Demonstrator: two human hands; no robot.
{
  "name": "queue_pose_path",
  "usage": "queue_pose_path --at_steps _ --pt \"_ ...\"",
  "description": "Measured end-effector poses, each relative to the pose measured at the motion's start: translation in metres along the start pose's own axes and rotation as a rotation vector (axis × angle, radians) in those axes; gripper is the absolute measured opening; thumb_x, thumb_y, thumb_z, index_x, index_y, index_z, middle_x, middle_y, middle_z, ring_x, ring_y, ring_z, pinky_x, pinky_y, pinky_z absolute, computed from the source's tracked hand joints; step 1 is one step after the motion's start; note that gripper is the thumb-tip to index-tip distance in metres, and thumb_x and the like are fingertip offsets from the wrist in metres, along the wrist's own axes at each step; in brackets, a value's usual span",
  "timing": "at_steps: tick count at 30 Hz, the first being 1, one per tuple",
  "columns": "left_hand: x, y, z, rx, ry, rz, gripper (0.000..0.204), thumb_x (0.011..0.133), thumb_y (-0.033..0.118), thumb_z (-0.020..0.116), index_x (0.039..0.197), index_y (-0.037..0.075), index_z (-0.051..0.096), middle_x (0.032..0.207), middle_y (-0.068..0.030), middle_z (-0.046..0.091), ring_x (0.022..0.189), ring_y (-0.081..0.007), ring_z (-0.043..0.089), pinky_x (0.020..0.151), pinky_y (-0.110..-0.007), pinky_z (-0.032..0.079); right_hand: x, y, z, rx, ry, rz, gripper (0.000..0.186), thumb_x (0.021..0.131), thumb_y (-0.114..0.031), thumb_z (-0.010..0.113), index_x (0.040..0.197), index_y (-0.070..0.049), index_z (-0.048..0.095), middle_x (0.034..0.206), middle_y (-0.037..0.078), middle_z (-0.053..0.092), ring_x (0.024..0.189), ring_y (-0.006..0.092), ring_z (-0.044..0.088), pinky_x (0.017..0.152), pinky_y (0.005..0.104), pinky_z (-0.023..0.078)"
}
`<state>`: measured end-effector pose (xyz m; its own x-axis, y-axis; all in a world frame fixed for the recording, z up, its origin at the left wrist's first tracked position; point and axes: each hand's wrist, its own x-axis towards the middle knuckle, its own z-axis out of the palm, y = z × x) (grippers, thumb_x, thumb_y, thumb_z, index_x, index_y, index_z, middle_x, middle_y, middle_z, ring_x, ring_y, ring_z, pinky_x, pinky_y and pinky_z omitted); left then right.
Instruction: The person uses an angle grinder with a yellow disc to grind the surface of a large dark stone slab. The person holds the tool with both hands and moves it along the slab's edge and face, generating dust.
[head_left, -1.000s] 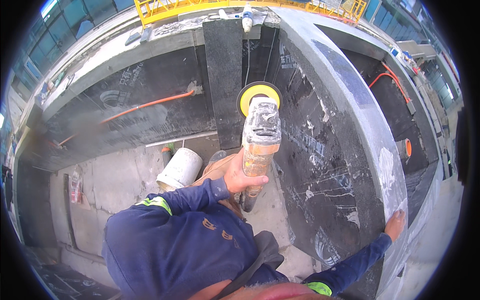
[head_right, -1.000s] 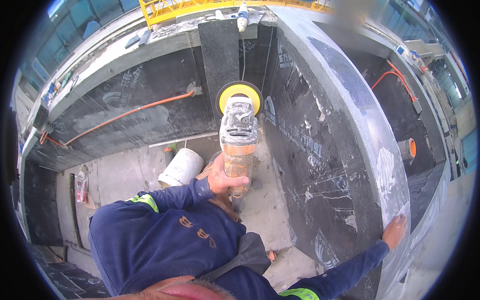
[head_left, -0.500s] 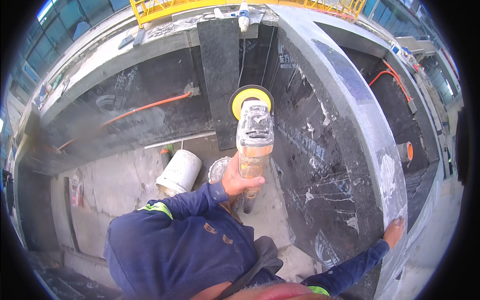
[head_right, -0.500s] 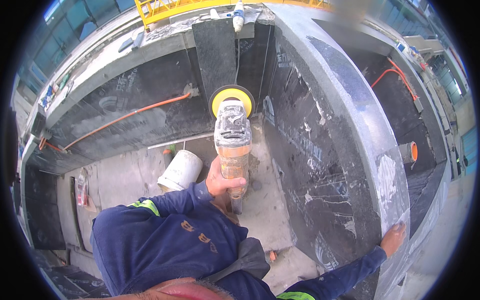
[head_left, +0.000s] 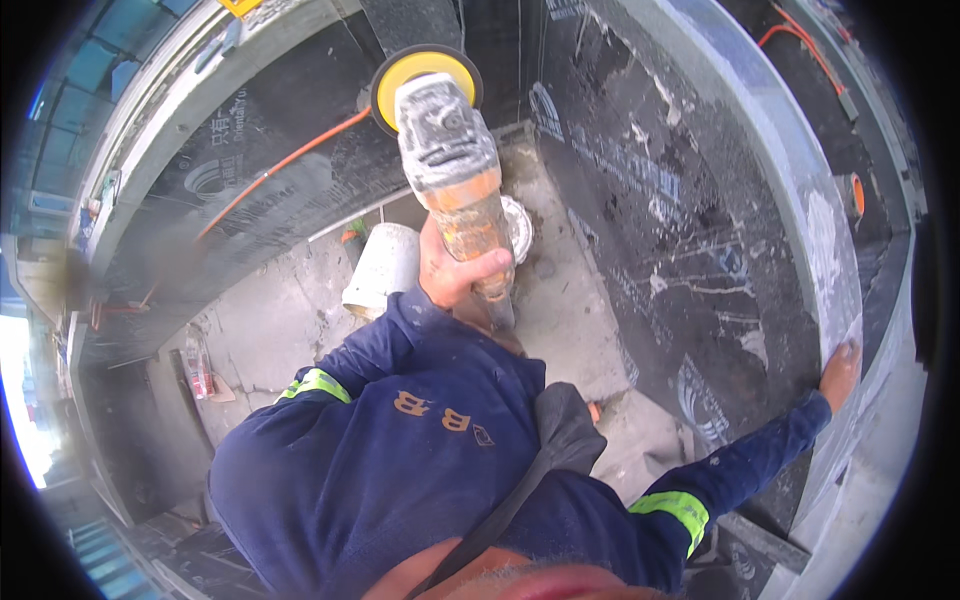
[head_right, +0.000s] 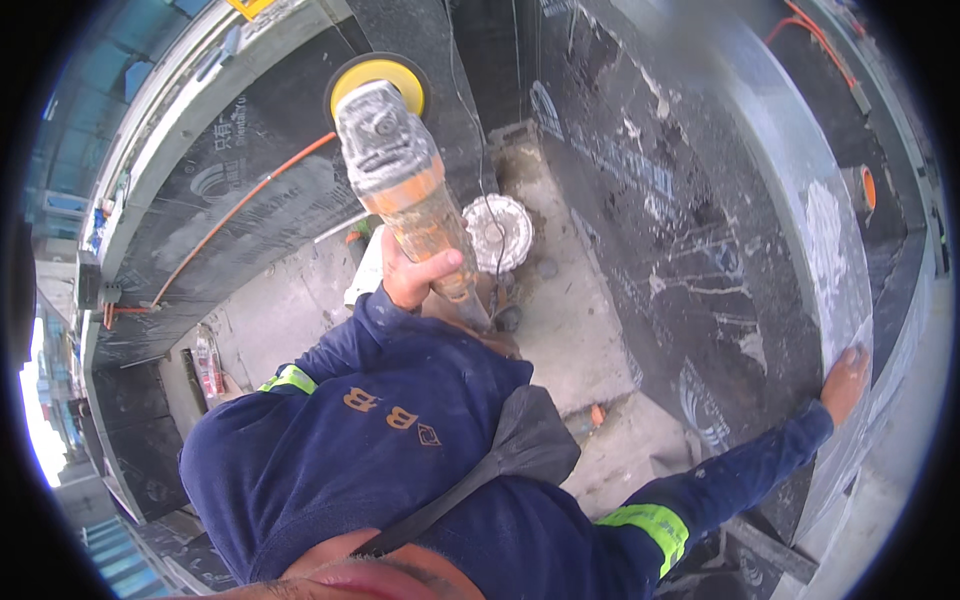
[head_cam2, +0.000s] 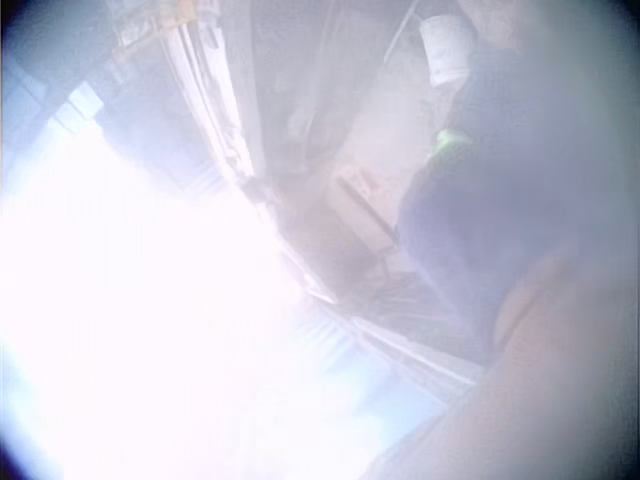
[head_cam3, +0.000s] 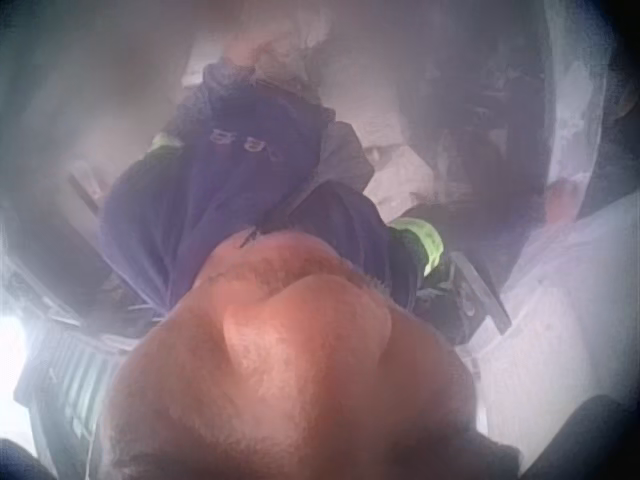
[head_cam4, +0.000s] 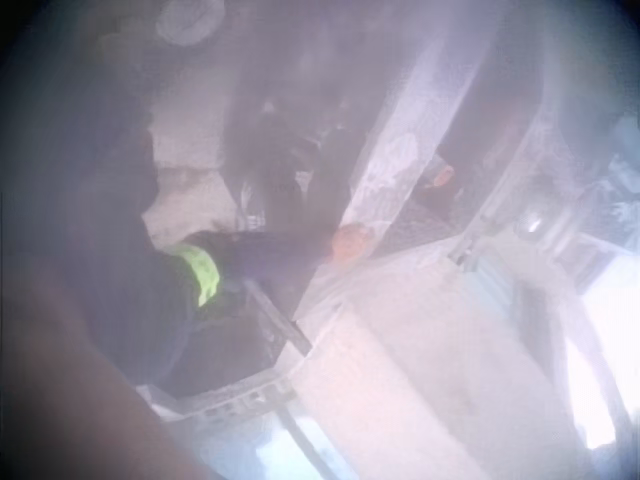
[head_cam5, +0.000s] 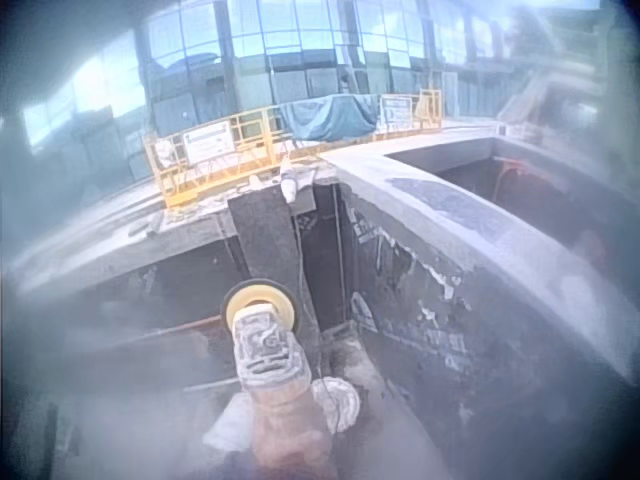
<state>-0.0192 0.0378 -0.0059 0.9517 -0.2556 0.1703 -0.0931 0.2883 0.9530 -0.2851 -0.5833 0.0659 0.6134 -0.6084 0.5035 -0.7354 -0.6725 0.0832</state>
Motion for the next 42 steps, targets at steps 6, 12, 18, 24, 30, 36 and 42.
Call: queue_pose_path --at_steps 6,12,18,24,30,36,42 --pt "-0.003 0.002 -0.008 -0.002 0.043 -0.03 0.063 0.068 0.018 0.08 0.119 -0.006 0.053 0.103 -0.017 0.065 0.091 -0.0261 0.066 0.081 -0.039 0.055 0.001 -0.002 0.0 0.009 0.0 0.05 0.041 0.096 -0.029 0.044 0.124 -0.003 0.057 0.125 0.023 0.059 0.118 0.0405 0.052 0.098 0.0447 0.041" --pt "0.016 0.014 0.001 -0.077 0.018 0.072 0.061 0.067 0.018 0.081 0.117 -0.003 0.054 0.1 -0.014 0.065 0.09 -0.0247 0.066 0.081 -0.038 0.054 -0.002 -0.018 0.001 -0.028 0.021 0.135 0.04 0.096 -0.031 0.045 0.125 -0.006 0.056 0.122 0.023 0.06 0.113 0.0432 0.053 0.095 0.0492 0.042" --pt "0.033 0.019 0.002 -0.121 -0.116 0.081 0.078 0.071 0.014 0.083 0.136 0.001 0.042 0.119 -0.0077 0.058 0.108 -0.0181 0.056 0.095 -0.034 0.045 -0.009 -0.029 -0.012 -0.003 0.007 0.158 0.04 0.094 -0.03 0.052 0.124 -0.003 0.056 0.121 0.024 0.059 0.109 0.041 0.056 0.094 0.0457 0.044" --pt "0.072 0.006 -0.002 -0.188 -0.218 0.001 0.085 0.07 0.008 0.083 0.141 0.002 0.037 0.126 -0.0081 0.054 0.114 -0.0177 0.053 0.098 -0.035 0.043 -0.024 -0.138 -0.078 0.439 0.541 0.606 0.038 0.096 -0.023 0.055 0.123 0.004 0.055 0.123 0.022 0.061 0.113 0.0308 0.061 0.092 0.0367 0.052" --pt "0.164 -0.003 0.031 -0.284 -0.397 0.039 0.088 0.07 0.008 0.085 0.142 0.002 0.034 0.128 -0.0081 0.054 0.117 -0.017 0.052 0.1 -0.034 0.041 -0.036 -0.424 -0.086 1.425 -0.069 -0.202 0.069 0.087 -0.039 0.071 0.129 0.009 0.047 0.129 0.024 0.055 0.122 0.0338 0.054 0.105 0.0435 0.044" --pt "0.297 0.016 0.066 -0.065 -0.574 0.439 0.096 0.073 0.034 0.08 0.142 0.0 0.023 0.121 -0.0237 0.057 0.106 -0.0328 0.062 0.093 -0.04 0.048 0.055 -0.579 -0.085 1.512 -0.175 -0.14 0.088 0.08 -0.045 0.077 0.138 0.009 0.037 0.13 0.022 0.051 0.116 0.0311 0.055 0.1 0.0449 0.044" --pt "0.454 0.116 0.028 0.404 -1.062 0.525 0.084 0.082 0.031 0.075 0.143 -0.003 0.028 0.11 -0.0267 0.06 0.1 -0.0372 0.064 0.086 -0.04 0.051 0.174 -0.627 -0.113 1.982 -0.208 0.054 0.07 0.077 -0.021 0.067 0.133 0.01 0.039 0.116 0.024 0.054 0.101 0.0298 0.059 0.091 0.0407 0.05"
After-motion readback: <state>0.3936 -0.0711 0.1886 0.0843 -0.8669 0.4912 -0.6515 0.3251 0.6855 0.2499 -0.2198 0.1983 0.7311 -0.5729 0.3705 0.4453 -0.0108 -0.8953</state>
